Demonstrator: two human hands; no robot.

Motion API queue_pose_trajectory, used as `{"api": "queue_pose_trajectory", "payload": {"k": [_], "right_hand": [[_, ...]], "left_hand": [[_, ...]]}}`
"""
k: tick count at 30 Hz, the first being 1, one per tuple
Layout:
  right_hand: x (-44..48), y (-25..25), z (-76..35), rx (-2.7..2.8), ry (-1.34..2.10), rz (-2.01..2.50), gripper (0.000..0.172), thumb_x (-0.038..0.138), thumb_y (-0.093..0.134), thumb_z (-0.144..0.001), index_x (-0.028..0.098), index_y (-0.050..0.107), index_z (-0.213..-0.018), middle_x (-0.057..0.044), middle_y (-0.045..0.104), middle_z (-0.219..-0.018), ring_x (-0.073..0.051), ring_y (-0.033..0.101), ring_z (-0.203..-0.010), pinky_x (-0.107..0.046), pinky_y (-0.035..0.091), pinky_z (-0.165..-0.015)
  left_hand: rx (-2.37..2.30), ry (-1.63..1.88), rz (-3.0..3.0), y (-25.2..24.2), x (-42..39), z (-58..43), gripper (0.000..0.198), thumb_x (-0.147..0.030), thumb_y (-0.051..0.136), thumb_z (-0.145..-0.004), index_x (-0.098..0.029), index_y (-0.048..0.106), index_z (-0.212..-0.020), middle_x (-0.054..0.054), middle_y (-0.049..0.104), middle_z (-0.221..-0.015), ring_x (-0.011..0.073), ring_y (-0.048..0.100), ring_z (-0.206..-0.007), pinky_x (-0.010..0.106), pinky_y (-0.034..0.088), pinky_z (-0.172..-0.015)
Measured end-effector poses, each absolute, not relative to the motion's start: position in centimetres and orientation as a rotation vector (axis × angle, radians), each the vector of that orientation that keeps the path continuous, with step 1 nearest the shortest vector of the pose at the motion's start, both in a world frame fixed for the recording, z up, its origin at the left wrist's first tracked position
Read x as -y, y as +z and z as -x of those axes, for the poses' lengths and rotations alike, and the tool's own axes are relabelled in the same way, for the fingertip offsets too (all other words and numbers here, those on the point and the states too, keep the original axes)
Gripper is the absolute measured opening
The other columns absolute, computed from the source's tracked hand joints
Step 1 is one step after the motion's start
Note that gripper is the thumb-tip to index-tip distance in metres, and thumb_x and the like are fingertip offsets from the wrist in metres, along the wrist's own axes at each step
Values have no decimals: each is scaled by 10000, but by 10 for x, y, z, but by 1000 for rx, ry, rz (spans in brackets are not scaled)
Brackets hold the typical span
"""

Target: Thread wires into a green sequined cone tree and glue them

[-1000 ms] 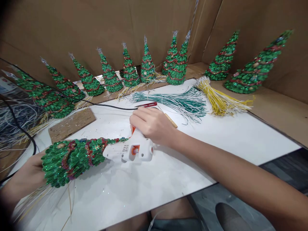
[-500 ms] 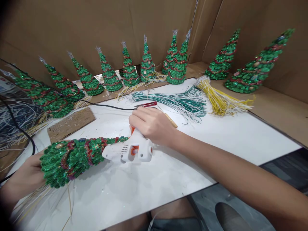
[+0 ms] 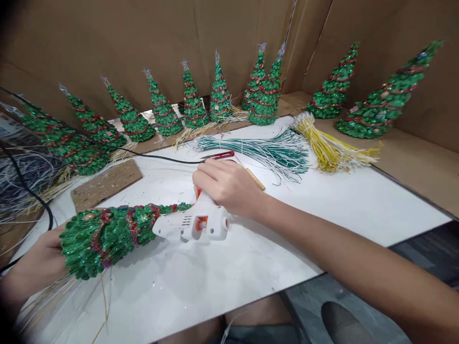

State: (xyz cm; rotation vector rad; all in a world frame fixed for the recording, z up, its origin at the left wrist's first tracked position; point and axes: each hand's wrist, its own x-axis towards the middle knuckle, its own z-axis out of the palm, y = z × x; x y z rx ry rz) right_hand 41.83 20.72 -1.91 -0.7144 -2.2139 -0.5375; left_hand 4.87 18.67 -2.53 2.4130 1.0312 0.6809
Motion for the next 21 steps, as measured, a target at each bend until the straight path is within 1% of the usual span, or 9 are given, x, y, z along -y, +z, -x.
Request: {"api": "queue_pose_trajectory", "payload": {"k": [3,9,12,16,19,21], "right_hand": [[-208,-20,-419,2212,-527,709,289,102,332,-977,135,474,-728,-32,472,-732,-122,372,-671,-246,290,-598],[-207,-20,-418,2208,-513,704,291,117,335,-983,139,471,-727,-31,472,-728,-122,372,-666,-247,293,-595],[-207,-19,-418,2219,-502,704,287,113,331,-979,139,473,-731,-33,477,-734,-123,376,-667,-246,299,-597],[-207,-19,-417,2216,-497,704,287,110,332,-978,140,470,-728,-33,479,-731,-123,384,-667,-245,300,-600],[-206,-18,-416,2219,-497,701,281,106,339,-974,140,469,-727,-34,483,-731,-123,391,-665,-245,296,-598],[-206,-18,-416,2224,-495,699,280,102,335,-971,140,464,-726,-35,479,-726,-123,389,-661,-246,292,-594]], "left_hand": [[-1020,669,-2421,-26,-187,-48,306,-139,694,-713,-333,737,-946,-9,631,-1132,145,595,-977,194,488,-876],[-1053,644,-2410,-27,-187,-48,279,-174,676,-744,-329,738,-968,12,637,-1123,165,593,-959,236,495,-877],[-1064,648,-2398,-25,-187,-50,219,-208,696,-734,-317,753,-915,17,648,-1078,166,601,-905,239,506,-844],[-1071,671,-2413,-22,-186,-52,181,-202,711,-708,-302,758,-851,13,655,-996,154,603,-846,224,514,-805],[-1079,659,-2426,-24,-187,-51,143,-186,678,-726,-281,757,-799,18,652,-1052,154,600,-839,235,511,-811],[-1089,635,-2419,-26,-187,-50,151,-172,652,-744,-272,752,-799,19,636,-1116,146,591,-829,242,506,-824]]}}
